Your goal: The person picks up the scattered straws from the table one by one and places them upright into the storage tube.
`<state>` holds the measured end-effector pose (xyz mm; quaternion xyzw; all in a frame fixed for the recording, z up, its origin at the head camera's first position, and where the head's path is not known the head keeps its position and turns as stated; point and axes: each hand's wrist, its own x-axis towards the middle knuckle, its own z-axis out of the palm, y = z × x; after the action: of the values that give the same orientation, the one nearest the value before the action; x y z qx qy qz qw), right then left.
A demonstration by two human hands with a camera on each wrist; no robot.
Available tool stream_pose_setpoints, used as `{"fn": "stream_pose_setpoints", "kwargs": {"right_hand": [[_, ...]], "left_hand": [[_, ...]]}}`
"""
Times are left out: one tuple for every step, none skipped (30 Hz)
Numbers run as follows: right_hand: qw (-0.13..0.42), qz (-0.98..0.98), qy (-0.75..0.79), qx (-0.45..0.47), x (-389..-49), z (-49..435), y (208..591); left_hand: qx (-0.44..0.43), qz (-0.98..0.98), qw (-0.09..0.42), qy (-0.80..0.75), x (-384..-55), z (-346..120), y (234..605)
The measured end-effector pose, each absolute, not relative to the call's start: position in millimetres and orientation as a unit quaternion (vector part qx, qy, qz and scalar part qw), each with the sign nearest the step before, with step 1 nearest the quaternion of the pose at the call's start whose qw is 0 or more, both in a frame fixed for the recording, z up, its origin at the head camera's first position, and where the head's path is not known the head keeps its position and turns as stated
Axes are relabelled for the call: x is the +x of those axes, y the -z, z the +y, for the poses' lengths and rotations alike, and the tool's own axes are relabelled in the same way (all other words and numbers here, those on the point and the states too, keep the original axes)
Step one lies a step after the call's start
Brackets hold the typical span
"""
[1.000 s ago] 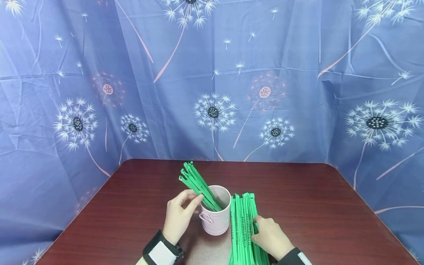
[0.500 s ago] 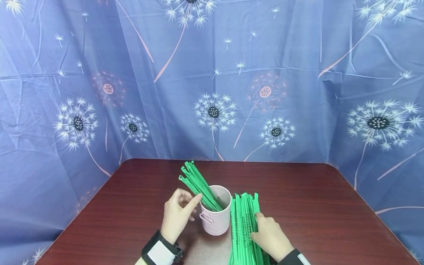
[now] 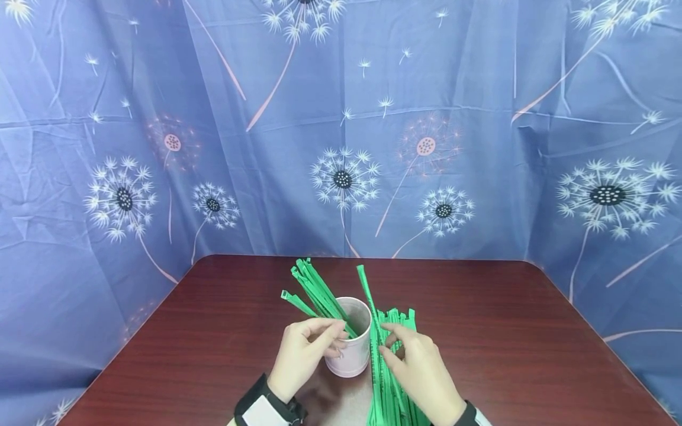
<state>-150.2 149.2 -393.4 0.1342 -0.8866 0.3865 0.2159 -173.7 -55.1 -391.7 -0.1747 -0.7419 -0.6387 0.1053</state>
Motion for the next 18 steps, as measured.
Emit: {"fn": "stream_pose_setpoints", "kwargs": {"right_hand": [[0.238,-0.878,-0.386,0.154,-149,147,393],[0.256,-0.871,-0.384,0.171,-147,144,393],[0.271,-0.864,-0.382,0.187,-146,142,392],[0.283,-0.859,-0.377,0.202,-145,141,392],[0.29,-0.855,-0.372,0.214,-144,139,392],[0.297,-0.853,-0.366,0.224,-143,138,392],[0.299,-0.852,-0.364,0.229,-142,138,391],[0.301,-0.851,-0.361,0.234,-141,137,391],[0.305,-0.85,-0.357,0.239,-141,137,391],[0.309,-0.848,-0.354,0.244,-141,137,391],[0.313,-0.846,-0.352,0.249,-140,137,391],[0.316,-0.844,-0.352,0.254,-140,136,391],[0.319,-0.841,-0.352,0.258,-140,136,391],[0.323,-0.839,-0.351,0.263,-141,136,392],[0.326,-0.836,-0.351,0.269,-141,136,392],[0.327,-0.834,-0.351,0.274,-141,136,392],[0.329,-0.831,-0.351,0.28,-142,136,392],[0.33,-0.829,-0.35,0.286,-142,136,392]], "left_hand": [[-0.178,-0.734,0.096,0.648,-172,-54,390],[-0.18,-0.728,0.089,0.655,-171,-54,389],[-0.181,-0.721,0.081,0.664,-169,-53,388],[-0.181,-0.715,0.076,0.671,-168,-53,386],[-0.181,-0.709,0.071,0.678,-167,-52,385],[-0.181,-0.704,0.069,0.684,-167,-52,384],[-0.18,-0.698,0.068,0.69,-166,-52,383],[-0.18,-0.692,0.067,0.696,-165,-51,382],[-0.179,-0.688,0.067,0.7,-164,-51,381],[-0.178,-0.685,0.069,0.703,-164,-51,380],[-0.175,-0.682,0.072,0.707,-163,-51,379],[-0.172,-0.678,0.077,0.71,-163,-51,378],[-0.168,-0.678,0.087,0.71,-162,-51,377],[-0.163,-0.675,0.095,0.713,-162,-50,376],[-0.16,-0.67,0.103,0.717,-162,-50,376],[-0.157,-0.664,0.113,0.722,-162,-50,375],[-0.155,-0.658,0.121,0.727,-162,-49,374],[-0.154,-0.651,0.129,0.732,-163,-49,374]]}}
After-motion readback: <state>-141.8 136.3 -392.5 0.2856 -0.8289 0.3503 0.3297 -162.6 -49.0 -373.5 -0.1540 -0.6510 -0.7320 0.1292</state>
